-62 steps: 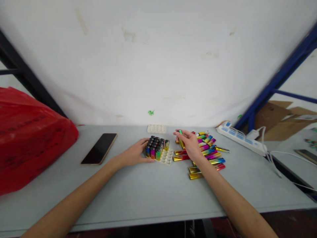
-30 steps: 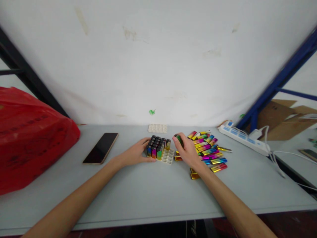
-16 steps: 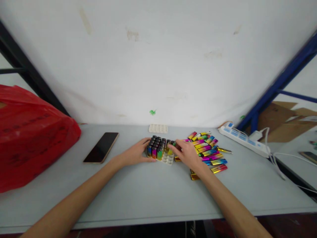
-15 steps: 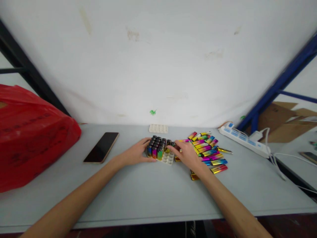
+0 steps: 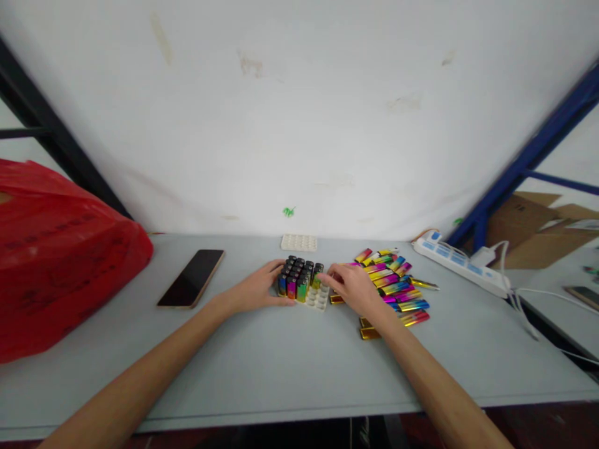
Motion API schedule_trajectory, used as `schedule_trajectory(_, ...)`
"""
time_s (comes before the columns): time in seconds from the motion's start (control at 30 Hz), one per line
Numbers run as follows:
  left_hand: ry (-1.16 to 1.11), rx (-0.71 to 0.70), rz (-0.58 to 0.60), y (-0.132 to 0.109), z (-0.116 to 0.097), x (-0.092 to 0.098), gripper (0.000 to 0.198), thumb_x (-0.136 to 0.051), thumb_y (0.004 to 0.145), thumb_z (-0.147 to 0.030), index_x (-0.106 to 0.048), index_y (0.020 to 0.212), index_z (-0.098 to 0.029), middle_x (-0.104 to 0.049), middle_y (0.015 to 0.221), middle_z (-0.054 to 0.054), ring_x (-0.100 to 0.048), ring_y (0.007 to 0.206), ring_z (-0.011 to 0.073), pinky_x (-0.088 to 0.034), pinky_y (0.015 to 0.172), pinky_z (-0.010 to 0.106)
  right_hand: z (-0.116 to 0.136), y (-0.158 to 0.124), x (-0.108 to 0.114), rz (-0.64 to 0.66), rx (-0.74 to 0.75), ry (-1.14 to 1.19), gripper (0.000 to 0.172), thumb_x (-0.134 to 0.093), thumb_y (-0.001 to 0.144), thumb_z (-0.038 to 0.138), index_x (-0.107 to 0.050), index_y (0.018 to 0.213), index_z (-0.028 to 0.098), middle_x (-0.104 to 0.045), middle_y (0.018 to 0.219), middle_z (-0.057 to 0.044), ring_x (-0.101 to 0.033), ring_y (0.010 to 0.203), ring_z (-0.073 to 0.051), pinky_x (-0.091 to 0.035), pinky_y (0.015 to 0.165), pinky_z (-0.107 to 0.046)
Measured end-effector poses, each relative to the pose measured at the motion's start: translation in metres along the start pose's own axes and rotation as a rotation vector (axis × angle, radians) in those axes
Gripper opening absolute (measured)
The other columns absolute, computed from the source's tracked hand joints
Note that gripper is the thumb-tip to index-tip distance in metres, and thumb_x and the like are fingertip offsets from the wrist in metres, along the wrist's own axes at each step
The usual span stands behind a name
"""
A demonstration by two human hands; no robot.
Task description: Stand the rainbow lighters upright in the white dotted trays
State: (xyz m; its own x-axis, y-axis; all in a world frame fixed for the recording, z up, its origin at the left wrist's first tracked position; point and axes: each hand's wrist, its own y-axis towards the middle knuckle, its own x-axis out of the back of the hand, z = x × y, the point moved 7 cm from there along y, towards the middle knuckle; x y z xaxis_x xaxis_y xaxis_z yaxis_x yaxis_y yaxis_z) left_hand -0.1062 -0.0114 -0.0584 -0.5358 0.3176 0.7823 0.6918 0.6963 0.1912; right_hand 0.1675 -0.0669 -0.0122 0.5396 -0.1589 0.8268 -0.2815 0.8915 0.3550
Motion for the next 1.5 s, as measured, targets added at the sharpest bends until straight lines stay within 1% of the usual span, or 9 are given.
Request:
schedule_trajectory(0.17, 0.024, 0.022, 0.011, 0.0, 0.003, -0.002, 0.105, -0.1, 0.098, -0.083, -0.069, 0.178, -0.024, -0.063, 0.192, 0.021, -0.061, 0.177, 0.0488, -0.045, 0.155, 0.062, -0.036, -0.004, 0.025, 0.042, 0.107, 0.005, 0.013, -0.09, 0.118, 0.035, -0.094, 0.118, 0.024, -0.091, 0.123, -0.014, -0.084, 0.12, -0.034, -0.063, 0.112, -0.046)
schedule_trajectory(0.27, 0.038, 0.026, 0.008, 0.0, 0.001, -0.002, 0.104, -0.1, 0.097, -0.082, -0.07, 0.177, -0.022, -0.062, 0.192, 0.022, -0.062, 0.177, 0.0509, -0.047, 0.154, 0.063, -0.053, -0.007, 0.024, 0.16, 0.107, -0.011, 0.019, -0.103, 0.106, 0.029, -0.098, 0.124, 0.025, -0.091, 0.137, -0.016, -0.083, 0.133, -0.037, -0.064, 0.122, -0.053)
schedule_trajectory(0.37, 0.045, 0.02, 0.009, 0.0, -0.003, 0.0, 0.101, -0.101, 0.099, -0.076, -0.07, 0.177, -0.019, -0.062, 0.192, 0.024, -0.062, 0.177, 0.0511, -0.046, 0.155, 0.063, -0.057, -0.009, 0.02, 0.217, 0.092, -0.005, 0.004, -0.099, 0.109, 0.028, -0.1, 0.113, 0.027, -0.09, 0.141, -0.016, -0.082, 0.137, -0.038, -0.063, 0.126, -0.057)
schedule_trajectory(0.7, 0.022, 0.039, 0.008, 0.001, -0.003, 0.002, 0.101, -0.102, 0.097, -0.075, -0.072, 0.176, -0.021, -0.064, 0.19, 0.022, -0.064, 0.176, 0.0509, -0.046, 0.155, 0.062, -0.054, -0.014, 0.02, 0.276, 0.108, 0.089, 0.011, -0.094, 0.114, 0.039, -0.099, 0.11, 0.029, -0.086, 0.148, -0.016, -0.078, 0.147, -0.038, -0.062, 0.131, -0.058)
schedule_trajectory(0.9, 0.019, 0.017, 0.005, 0.001, -0.002, 0.0, 0.1, -0.102, 0.096, -0.077, -0.073, 0.175, -0.024, -0.065, 0.189, 0.021, -0.064, 0.175, 0.052, -0.048, 0.153, 0.065, -0.051, -0.006, 0.024, 0.05, 0.058, 0.179, 0.029, -0.087, 0.117, 0.053, -0.086, 0.105, 0.026, -0.088, 0.121, -0.013, -0.082, 0.121, -0.034, -0.066, 0.115, -0.053)
schedule_trajectory(1.17, 0.027, 0.033, -0.003, -0.001, 0.002, 0.0, 0.104, -0.102, 0.094, -0.083, -0.072, 0.175, -0.026, -0.064, 0.192, 0.019, -0.063, 0.176, 0.0502, -0.047, 0.154, 0.063, -0.069, 0.0, 0.014, -0.26, -0.33, 0.858, 0.075, -0.098, 0.091, 0.082, -0.08, 0.136, 0.025, -0.079, 0.086, 0.002, -0.072, 0.077, -0.022, -0.063, 0.074, -0.037)
schedule_trajectory(1.27, 0.027, 0.026, -0.004, 0.0, 0.003, -0.001, 0.104, -0.101, 0.095, -0.084, -0.071, 0.177, -0.028, -0.064, 0.192, 0.017, -0.062, 0.177, 0.0491, -0.047, 0.154, 0.061, -0.068, -0.004, 0.007, -0.24, -0.433, 1.088, 0.072, -0.106, 0.087, 0.068, -0.084, 0.142, 0.027, -0.08, 0.089, 0.002, -0.078, 0.083, -0.022, -0.072, 0.083, -0.039)
schedule_trajectory(1.4, 0.011, 0.018, 0.006, 0.0, 0.001, -0.001, 0.104, -0.102, 0.096, -0.077, -0.069, 0.18, -0.025, -0.063, 0.192, 0.021, -0.06, 0.178, 0.051, -0.044, 0.155, 0.063, -0.061, -0.005, 0.001, -0.165, -0.496, 1.292, 0.045, -0.111, 0.083, 0.043, -0.094, 0.121, 0.027, -0.091, 0.112, -0.007, -0.088, 0.111, -0.029, -0.079, 0.11, -0.051)
schedule_trajectory(1.5, 0.002, 0.027, 0.021, -0.001, -0.001, 0.0, 0.104, -0.1, 0.097, -0.08, -0.068, 0.18, -0.025, -0.062, 0.192, 0.021, -0.06, 0.178, 0.0503, -0.043, 0.156, 0.064, -0.057, -0.003, -0.001, -0.144, -0.502, 1.366, 0.033, -0.107, 0.08, 0.029, -0.094, 0.11, 0.027, -0.092, 0.122, -0.009, -0.088, 0.116, -0.03, -0.08, 0.115, -0.055)
